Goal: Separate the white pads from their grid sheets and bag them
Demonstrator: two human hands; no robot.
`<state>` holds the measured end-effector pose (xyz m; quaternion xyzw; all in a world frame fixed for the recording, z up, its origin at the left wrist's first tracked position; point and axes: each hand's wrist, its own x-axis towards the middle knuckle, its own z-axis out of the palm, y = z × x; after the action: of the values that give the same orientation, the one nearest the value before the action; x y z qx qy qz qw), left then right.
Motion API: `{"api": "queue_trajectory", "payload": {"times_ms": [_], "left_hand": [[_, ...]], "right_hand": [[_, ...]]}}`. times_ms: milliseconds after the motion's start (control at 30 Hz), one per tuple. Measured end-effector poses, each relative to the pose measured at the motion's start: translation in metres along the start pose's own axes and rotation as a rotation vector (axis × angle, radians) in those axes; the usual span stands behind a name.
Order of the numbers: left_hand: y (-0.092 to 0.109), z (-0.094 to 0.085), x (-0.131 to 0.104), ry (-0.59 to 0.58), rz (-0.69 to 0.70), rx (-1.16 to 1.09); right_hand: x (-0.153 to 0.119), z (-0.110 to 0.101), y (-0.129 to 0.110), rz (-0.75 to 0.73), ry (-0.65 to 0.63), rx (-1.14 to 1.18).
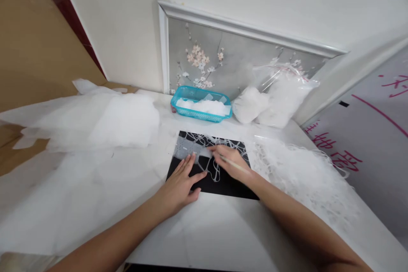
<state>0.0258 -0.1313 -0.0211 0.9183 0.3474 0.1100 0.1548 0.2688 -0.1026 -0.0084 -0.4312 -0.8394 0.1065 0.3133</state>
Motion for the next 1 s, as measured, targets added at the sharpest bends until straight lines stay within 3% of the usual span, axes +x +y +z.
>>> {"api": "queue_trajectory", "payload": {"times_ms": [67,133,233,300,400,500,633,767,1000], "left_hand": [[0.002,-0.001,0.0,-0.005,-0.021,-0.013],[0.006,-0.003,-0.001,-0.037,-0.047,-0.015],[0.01,-0.002,-0.004,-0.075,-0.068,-0.016],[0.009,-0.001,-0.007,-0.068,-0.044,-0.033],[0.003,0.0,-0.011,0.013,-0.018,-0.047],[-0.008,-0.002,-0.014,0.086,-0.048,0.042],[-0.022,-0.005,-0.015,0.014,-0.04,0.153],[-0.031,-0.004,-0.019,0.004,0.005,0.166],[-0.034,-0.006,-0.022,0.021,0.027,0.126]], "right_hand": [[0.009,-0.006,0.02,0.293,0.198,0.168],[0.017,-0.013,0.041,0.478,0.369,0.311],[0.025,-0.019,0.055,0.563,0.497,0.367],[0.027,-0.018,0.046,0.518,0.507,0.297],[0.025,-0.007,0.012,0.387,0.408,0.195],[0.019,0.009,-0.022,0.252,0.155,0.244],[0.012,0.025,-0.044,0.191,-0.064,0.372],[0.011,0.027,-0.043,0.202,-0.123,0.426],[0.015,0.029,-0.044,0.105,-0.089,0.406]]}}
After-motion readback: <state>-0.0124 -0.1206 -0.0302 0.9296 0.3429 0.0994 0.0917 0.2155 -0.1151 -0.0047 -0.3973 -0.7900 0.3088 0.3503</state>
